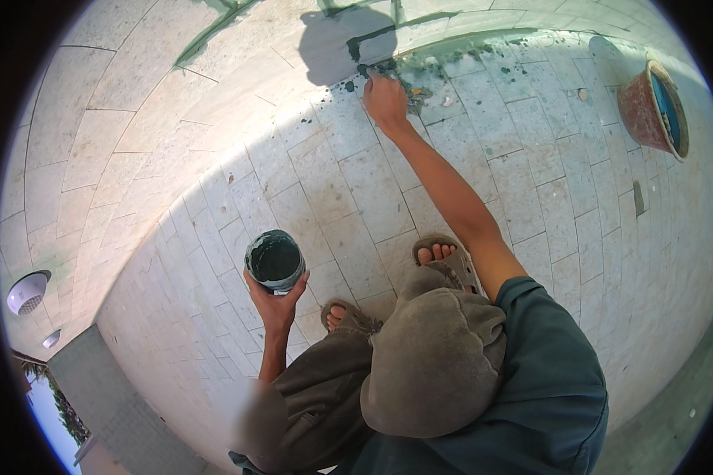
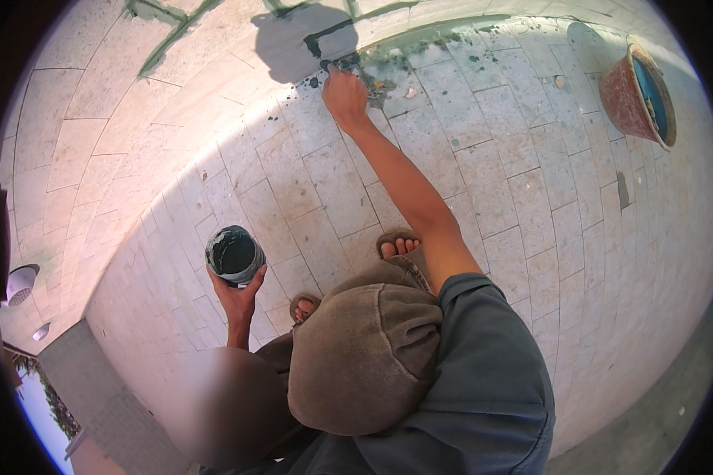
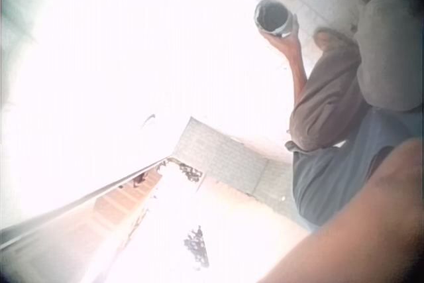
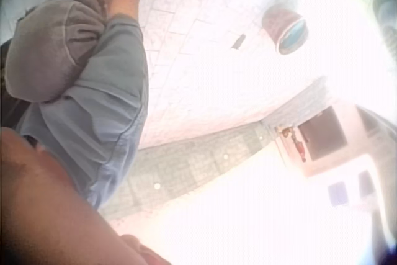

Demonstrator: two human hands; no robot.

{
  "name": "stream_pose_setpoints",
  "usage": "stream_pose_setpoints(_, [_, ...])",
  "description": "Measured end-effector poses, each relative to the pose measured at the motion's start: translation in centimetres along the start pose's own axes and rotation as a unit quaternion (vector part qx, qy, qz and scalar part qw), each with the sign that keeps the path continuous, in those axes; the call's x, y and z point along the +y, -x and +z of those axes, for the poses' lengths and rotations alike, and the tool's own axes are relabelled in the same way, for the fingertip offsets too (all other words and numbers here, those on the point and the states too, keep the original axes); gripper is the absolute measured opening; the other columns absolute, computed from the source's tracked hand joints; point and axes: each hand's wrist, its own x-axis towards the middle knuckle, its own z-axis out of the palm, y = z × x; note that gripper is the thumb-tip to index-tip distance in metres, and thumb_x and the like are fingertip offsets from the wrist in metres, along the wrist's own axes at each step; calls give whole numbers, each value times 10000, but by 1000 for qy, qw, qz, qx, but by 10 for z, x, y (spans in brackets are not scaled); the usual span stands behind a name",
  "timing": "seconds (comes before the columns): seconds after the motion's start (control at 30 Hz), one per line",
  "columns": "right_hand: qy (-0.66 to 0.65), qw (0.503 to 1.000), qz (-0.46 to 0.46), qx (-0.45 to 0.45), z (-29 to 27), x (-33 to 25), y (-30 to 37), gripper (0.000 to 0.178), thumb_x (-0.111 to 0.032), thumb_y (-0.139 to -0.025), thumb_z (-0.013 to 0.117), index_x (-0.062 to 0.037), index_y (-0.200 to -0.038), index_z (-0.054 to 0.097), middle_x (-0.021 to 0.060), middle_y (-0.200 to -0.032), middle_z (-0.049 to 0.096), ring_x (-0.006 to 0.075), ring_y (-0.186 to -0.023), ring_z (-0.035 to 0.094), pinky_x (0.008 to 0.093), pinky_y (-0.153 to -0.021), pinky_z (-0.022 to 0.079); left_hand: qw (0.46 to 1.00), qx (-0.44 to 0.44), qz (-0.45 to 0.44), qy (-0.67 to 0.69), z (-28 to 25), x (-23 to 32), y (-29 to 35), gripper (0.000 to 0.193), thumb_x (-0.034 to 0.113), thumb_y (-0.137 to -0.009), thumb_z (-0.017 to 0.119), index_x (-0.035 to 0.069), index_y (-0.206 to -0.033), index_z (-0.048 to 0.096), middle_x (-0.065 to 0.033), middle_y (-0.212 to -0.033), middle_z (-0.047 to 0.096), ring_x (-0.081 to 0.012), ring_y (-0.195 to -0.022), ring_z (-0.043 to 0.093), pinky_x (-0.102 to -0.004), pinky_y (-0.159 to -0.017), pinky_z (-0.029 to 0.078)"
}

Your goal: The person applies green grout into the joints of a tiled pool wall using a small hand spreader, repeatedly dipping the tool into a small container of grout.

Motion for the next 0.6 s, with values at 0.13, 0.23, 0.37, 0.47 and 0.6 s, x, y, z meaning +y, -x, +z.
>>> stream_pose_setpoints(0.13, [-52, 996, -47, 51, -1, -3, -13, 255, -135, -869, 585, -32, -1074, 696, 217, -913, 703, 403, -806, 679, 481, -758, 541, 1000, 3, 15, -8, 0, -1, 0, 825, 122, -683, 886, -1, -1336, 396, -144, -1238, 553, -232, -1129, 571, -362, -970, 470])
stream_pose_setpoints(0.23, [-96, 991, -39, 80, -2, -5, -30, 247, -117, -871, 582, -6, -1062, 692, 212, -857, 706, 383, -776, 688, 466, -737, 538, 1000, 0, 27, -10, 0, -5, -1, 825, 115, -684, 884, -1, -1338, 395, -142, -1243, 548, -230, -1140, 565, -361, -975, 467])
stream_pose_setpoints(0.37, [-280, 954, 92, 55, -9, -11, -31, 240, -102, -877, 587, 23, -1054, 688, 187, -784, 712, 304, -651, 704, 407, -669, 539, 1000, 0, 21, 5, 1, -4, -2, 824, 106, -686, 879, 2, -1342, 391, -138, -1254, 540, -226, -1154, 556, -359, -985, 461])
stream_pose_setpoints(0.47, [-356, 918, 156, 75, -19, -22, -16, 251, -113, -878, 603, 31, -1065, 688, 147, -753, 717, 217, -552, 690, 348, -617, 530, 1000, 9, 9, 3, -4, -5, 1, 823, 102, -690, 875, 4, -1345, 387, -137, -1257, 538, -225, -1157, 554, -357, -991, 458])
stream_pose_setpoints(0.6, [-322, 924, 205, 7, -18, -11, 3, 246, -115, -872, 623, 21, -1064, 694, 124, -725, 711, 180, -525, 681, 300, -565, 511, 1000, 11, 3, 4, -5, -7, 1, 824, 104, -693, 874, 4, -1347, 385, -136, -1256, 538, -227, -1158, 555, -358, -996, 453])
